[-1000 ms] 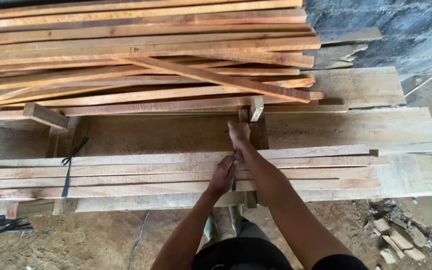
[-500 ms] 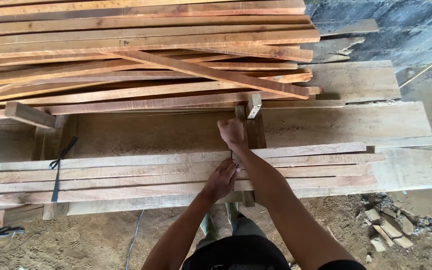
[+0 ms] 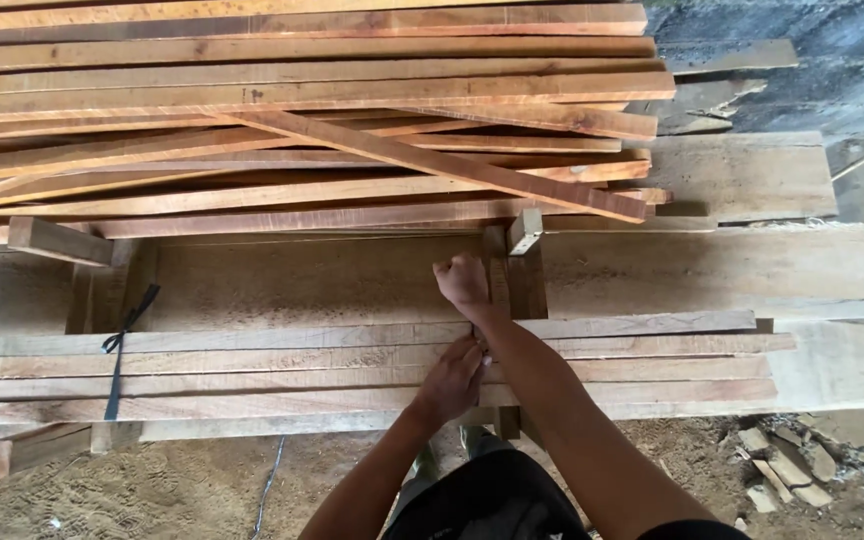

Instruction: Bundling several long wooden planks together using thick rubber bands on a workbench.

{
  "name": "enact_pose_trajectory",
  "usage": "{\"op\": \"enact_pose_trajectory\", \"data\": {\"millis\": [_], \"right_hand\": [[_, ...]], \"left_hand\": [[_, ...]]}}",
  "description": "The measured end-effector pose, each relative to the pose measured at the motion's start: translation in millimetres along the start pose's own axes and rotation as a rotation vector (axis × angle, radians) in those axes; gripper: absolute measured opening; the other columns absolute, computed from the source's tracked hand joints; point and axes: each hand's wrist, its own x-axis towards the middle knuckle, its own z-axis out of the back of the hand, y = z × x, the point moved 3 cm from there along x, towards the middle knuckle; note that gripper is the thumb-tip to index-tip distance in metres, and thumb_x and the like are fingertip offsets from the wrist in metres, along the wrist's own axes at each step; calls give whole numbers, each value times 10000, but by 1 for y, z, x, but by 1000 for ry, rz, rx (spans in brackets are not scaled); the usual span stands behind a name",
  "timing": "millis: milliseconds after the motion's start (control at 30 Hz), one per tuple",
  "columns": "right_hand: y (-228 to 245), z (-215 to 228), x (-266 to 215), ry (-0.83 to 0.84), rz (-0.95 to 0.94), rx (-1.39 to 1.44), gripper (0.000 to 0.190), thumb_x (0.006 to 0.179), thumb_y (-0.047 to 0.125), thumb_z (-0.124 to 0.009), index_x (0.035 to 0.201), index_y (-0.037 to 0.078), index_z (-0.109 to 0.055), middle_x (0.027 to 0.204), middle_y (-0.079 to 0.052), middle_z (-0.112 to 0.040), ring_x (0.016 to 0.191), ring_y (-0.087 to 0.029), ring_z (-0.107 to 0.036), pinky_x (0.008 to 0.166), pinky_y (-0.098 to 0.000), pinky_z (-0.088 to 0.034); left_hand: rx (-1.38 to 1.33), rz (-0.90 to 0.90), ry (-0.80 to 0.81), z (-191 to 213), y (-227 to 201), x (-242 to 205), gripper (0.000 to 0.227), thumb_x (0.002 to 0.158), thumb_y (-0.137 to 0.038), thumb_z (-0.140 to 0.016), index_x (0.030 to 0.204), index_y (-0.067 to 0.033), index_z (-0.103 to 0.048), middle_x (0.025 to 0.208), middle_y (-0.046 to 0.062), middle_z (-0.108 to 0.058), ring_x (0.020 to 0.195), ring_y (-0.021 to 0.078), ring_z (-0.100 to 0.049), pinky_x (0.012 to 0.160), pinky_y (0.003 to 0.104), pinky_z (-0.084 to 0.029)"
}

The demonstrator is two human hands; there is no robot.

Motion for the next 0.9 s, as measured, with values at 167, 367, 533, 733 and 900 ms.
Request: {"op": "enact_pose_trajectory", "data": {"millis": [167, 367, 533, 733, 900], "right_hand": [[0, 8, 6, -11, -56, 17, 428, 852, 228, -690, 561, -38, -521, 521, -242, -525, 458, -430, -552, 453, -543, -468], [16, 33, 8, -4, -157, 118, 510, 905, 244, -664, 516, -24, -473, 460, -201, -492, 369, -344, -466, 405, -507, -396], [20, 32, 6, -93, -31, 77, 531, 920, 218, -675, 510, -29, -447, 438, -191, -450, 354, -327, -383, 389, -486, -349], [35, 42, 7, -25, -85, 70, 525, 906, 236, -670, 515, -41, -456, 456, -218, -451, 364, -353, -430, 399, -511, -379], [23, 27, 2, 47, -128, 99, 471, 871, 263, -681, 547, -50, -540, 514, -265, -528, 445, -429, -534, 467, -562, -454]], "left_hand": [[-83, 287, 33, 6, 0, 5, 130, 1033, -61, -511, 1085, 48, -558, 999, 246, -615, 894, 415, -626, 809, 496, -520], [-55, 102, -29, -1, 2, -5, 82, 1029, -39, -525, 1004, 38, -513, 973, 224, -578, 878, 406, -596, 773, 495, -502], [99, -119, 0, -5, 4, -7, 102, 986, -15, -571, 939, 11, -484, 929, 200, -564, 906, 387, -579, 786, 486, -506], [53, -43, -11, -2, 0, -4, 98, 992, -6, -568, 936, 22, -492, 916, 213, -550, 847, 390, -572, 745, 490, -491], [-126, 178, -57, 7, -2, -1, 126, 1035, -49, -504, 1077, 62, -546, 1014, 255, -590, 850, 427, -604, 746, 494, -511]]}}
